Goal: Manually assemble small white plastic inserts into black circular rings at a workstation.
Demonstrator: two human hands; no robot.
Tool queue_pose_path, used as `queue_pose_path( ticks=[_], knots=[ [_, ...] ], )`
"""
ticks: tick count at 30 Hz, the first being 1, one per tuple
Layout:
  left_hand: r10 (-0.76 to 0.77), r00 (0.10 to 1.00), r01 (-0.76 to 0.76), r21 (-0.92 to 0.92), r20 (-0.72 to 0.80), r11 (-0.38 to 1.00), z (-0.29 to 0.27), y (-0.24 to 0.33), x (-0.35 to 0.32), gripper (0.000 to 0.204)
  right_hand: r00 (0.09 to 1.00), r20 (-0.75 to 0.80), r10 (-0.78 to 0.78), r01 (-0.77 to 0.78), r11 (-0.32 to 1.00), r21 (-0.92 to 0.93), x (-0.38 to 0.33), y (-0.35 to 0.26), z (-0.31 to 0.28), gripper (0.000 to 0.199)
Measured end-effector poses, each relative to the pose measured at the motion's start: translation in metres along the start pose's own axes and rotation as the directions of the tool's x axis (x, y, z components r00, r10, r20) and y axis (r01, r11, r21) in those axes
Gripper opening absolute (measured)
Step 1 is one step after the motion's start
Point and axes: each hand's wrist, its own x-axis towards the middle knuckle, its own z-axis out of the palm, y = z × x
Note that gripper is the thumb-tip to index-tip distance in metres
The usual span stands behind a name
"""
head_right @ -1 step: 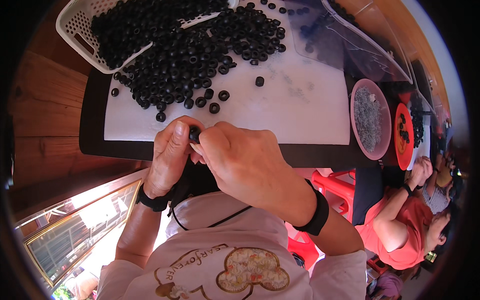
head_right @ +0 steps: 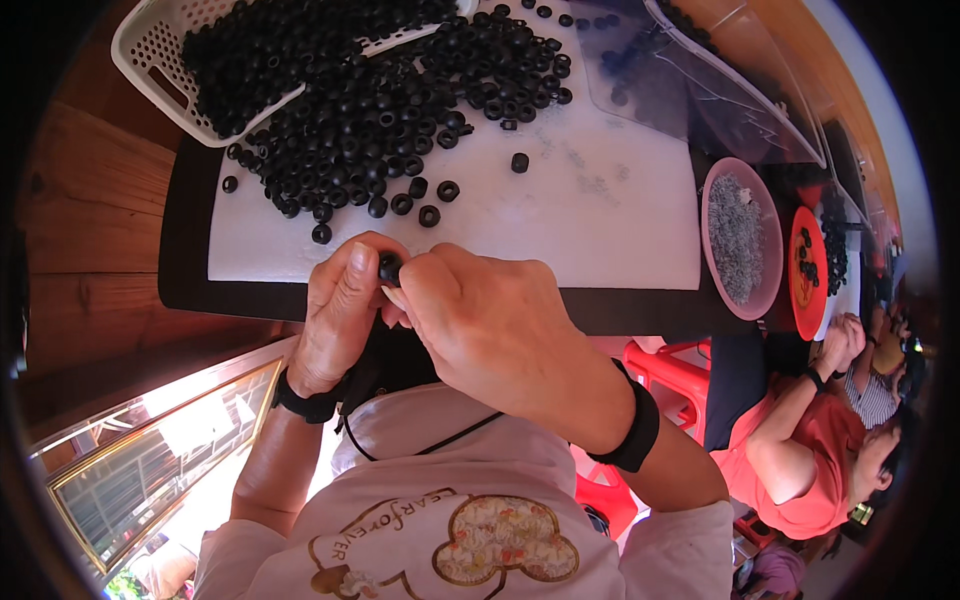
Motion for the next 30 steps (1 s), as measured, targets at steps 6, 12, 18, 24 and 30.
queue_pose_path(
  ticks=[6,12,18,24,30],
  knots=[
    [0.002,1.000,-0.002,-0.011,0.000,1.000,0.000,0.000,0.000,0.045,0.999,0.032,-0.010,0.012,0.998,-0.054,0.003,0.000,-0.003,0.016],
    [-0.008,1.000,0.008,-0.024,0.014,1.000,-0.001,-0.001,0.001,0.043,0.997,0.059,-0.059,0.063,0.995,-0.079,0.004,0.008,-0.006,0.018],
    [0.041,0.999,-0.041,0.016,0.028,0.999,-0.002,-0.003,0.000,0.043,0.998,0.064,-0.009,-0.002,0.985,0.171,0.014,0.023,-0.012,0.019],
    [-0.004,0.993,-0.001,0.043,0.117,0.999,-0.005,-0.001,0.002,0.044,0.852,0.509,0.123,-0.402,0.776,0.485,0.031,0.037,-0.022,0.026],
    [-0.001,0.997,0.004,-0.050,0.072,0.999,-0.004,-0.001,0.004,0.047,0.783,0.594,0.185,-0.574,0.582,0.576,0.041,0.033,-0.022,0.026]
  ],
)
